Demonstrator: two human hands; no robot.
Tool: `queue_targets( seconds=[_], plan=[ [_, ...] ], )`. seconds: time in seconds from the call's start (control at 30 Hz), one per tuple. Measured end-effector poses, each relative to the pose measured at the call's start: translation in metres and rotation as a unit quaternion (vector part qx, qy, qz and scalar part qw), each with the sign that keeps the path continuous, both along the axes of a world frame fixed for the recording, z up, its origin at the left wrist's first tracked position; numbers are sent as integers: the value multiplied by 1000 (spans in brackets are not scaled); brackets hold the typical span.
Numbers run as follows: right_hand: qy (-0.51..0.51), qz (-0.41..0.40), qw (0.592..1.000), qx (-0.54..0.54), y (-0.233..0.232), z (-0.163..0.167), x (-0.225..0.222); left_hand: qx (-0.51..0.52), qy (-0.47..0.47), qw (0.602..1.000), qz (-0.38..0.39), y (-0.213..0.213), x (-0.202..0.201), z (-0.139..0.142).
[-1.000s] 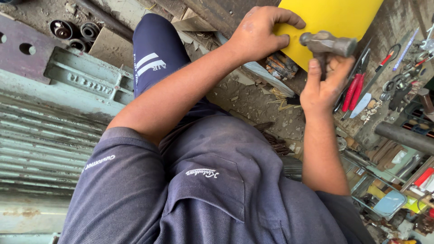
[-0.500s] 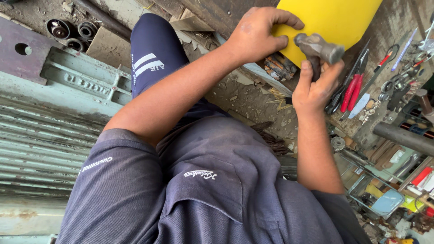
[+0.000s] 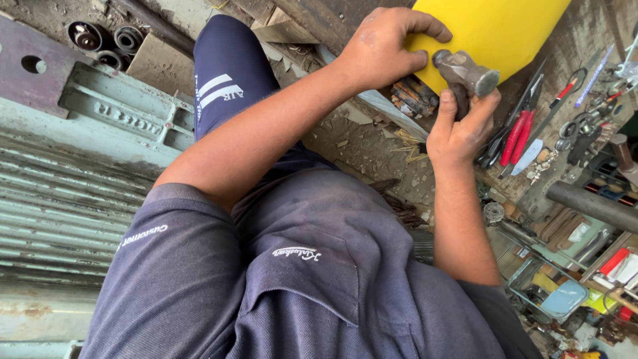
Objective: The person fits a yellow plastic sheet over a pump housing on the workbench and hammers rivets through the sheet to fasten it to the housing. They hold the sheet steady with one hand while driving each rivet with a hammer, repositioning the sheet between rivets.
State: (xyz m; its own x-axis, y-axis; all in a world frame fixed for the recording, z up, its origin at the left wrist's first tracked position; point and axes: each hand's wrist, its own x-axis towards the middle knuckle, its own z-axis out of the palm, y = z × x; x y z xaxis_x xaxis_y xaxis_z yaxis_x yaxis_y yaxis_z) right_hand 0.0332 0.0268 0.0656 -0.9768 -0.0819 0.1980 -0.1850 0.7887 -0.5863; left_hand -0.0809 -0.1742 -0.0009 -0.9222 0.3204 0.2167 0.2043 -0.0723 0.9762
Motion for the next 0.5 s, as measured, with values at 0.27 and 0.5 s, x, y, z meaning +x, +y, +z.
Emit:
queue_targets(
  seconds=[0.27, 0.5],
  plan=[
    [20, -3, 997, -77, 11, -11, 0, -18, 18, 1000, 8, 3, 1, -1],
    [-1, -3, 1000, 1, 0, 1, 0, -13, 26, 999, 13, 5, 0, -3]
  ],
)
